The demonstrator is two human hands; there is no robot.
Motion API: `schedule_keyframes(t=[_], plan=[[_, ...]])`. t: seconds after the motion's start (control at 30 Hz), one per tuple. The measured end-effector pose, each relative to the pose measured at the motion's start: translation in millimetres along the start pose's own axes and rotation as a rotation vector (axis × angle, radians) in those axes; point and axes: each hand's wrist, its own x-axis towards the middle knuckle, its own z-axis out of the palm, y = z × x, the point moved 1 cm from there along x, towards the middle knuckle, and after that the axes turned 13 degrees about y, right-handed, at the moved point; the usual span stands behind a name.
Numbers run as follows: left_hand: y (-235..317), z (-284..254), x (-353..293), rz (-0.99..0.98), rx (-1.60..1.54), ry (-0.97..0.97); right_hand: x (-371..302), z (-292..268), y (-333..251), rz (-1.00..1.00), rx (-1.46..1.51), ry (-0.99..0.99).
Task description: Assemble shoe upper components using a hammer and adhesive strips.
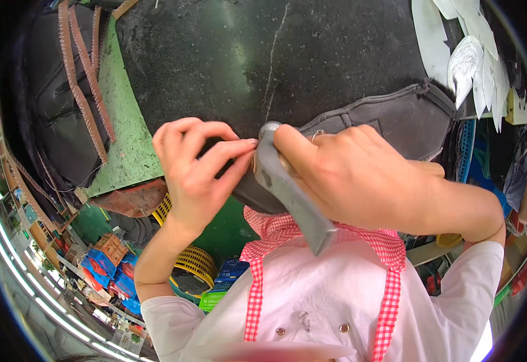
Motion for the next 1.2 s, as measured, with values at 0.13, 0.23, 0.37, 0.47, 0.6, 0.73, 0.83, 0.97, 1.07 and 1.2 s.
schedule_keyframes(t=[0.13, 0.23, 0.37, 0.47, 0.6, 0.73, 0.83, 0.97, 1.07, 1.2], plan=[[-1, 4, -7, -0.081, -0.074, 0.022, 8, -4, -1, -0.022, 0.086, 0.086], [3, 2, -6, -0.048, -0.031, 0.001, 8, -13, -8, -0.065, 0.030, 0.161], [8, 3, -3, 0.017, 0.025, 0.025, 12, -11, -5, -0.132, -0.073, 0.036], [9, 3, 0, 0.048, 0.008, 0.049, 7, -21, -15, -0.094, 0.011, 0.171], [15, 2, 2, -0.085, -0.006, -0.017, 13, -16, -4, -0.018, 0.145, 0.181], [16, 26, 1, 0.021, -0.335, 0.011, 20, -43, 31, 0.026, -0.009, 0.550], [11, -18, 10, -0.155, -0.462, -0.065, 27, -69, 70, 0.117, -0.130, 0.743], [-19, -149, 24, -0.168, -0.038, 0.532, 19, -79, 123, 0.123, -0.386, 0.834], [-55, -235, 20, -0.331, -0.277, 1.107, 22, -80, 134, 0.096, -0.409, 0.811], [-133, -272, -8, -0.646, -0.128, 0.913, 35, -83, 100, 0.130, -0.356, 0.839]])
